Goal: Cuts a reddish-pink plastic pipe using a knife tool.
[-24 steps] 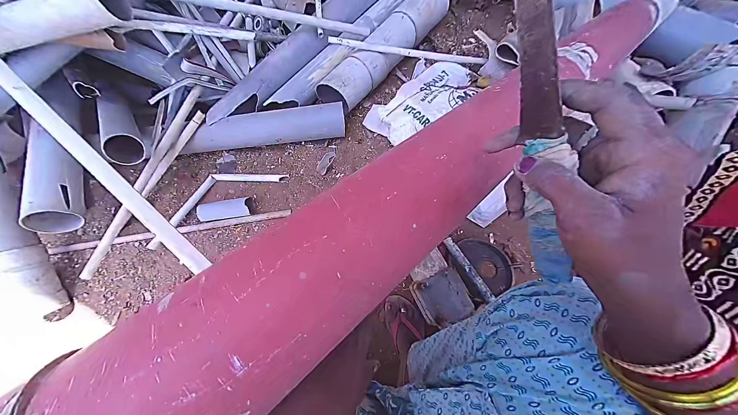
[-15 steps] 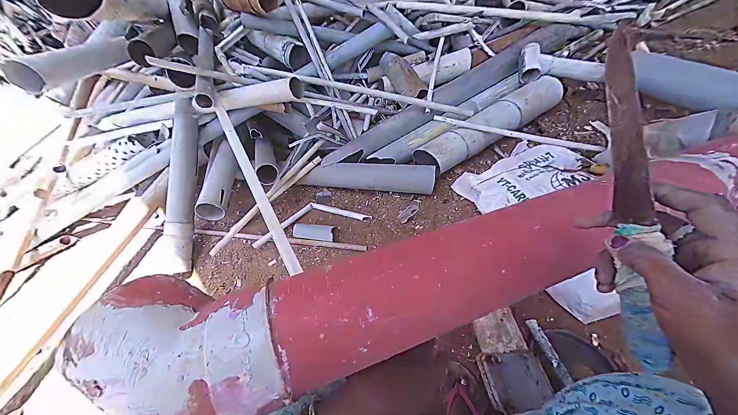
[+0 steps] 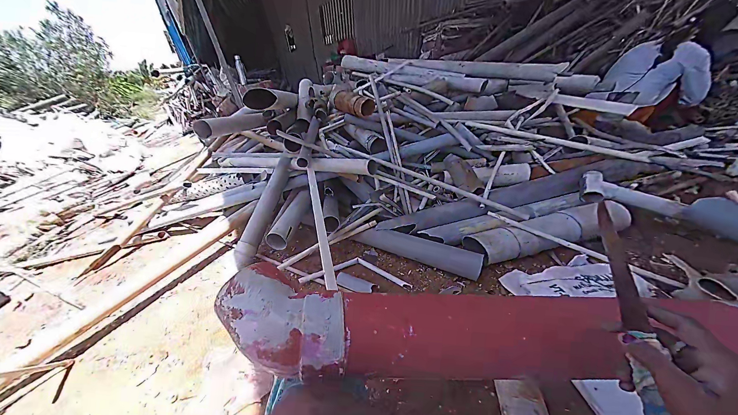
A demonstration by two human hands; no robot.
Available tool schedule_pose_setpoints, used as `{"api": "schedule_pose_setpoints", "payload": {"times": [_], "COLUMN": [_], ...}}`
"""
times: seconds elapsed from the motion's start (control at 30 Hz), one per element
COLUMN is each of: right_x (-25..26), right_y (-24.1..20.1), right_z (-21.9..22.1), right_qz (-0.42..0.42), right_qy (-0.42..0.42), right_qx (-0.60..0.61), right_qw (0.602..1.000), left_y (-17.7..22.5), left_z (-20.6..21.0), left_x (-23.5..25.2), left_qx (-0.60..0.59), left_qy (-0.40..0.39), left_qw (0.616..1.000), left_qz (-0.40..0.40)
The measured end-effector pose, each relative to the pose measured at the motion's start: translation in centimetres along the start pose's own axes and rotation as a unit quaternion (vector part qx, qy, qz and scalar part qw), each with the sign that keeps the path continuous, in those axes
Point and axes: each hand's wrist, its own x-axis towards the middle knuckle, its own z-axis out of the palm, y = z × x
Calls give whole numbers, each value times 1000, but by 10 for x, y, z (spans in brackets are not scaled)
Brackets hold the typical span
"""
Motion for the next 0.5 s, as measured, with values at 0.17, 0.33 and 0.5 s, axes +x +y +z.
{"api": "schedule_pose_setpoints", "payload": {"times": [0.17, 0.33, 0.5], "right_x": [2, 10, 8], "right_y": [-9, -32, -59], "right_z": [14, 51, 95], "right_qz": [7, 39, 27], "right_qy": [17, 28, -11], "right_qx": [14, 97, 144], "right_qw": [1000, 994, 989], "left_y": [8, -15, -25], "left_z": [-14, 3, 19], "left_x": [-40, -40, -33], "left_qx": [203, 313, 314], "left_qy": [267, 364, 381], "left_qw": [939, 874, 868], "left_qz": [-83, -71, -57]}}
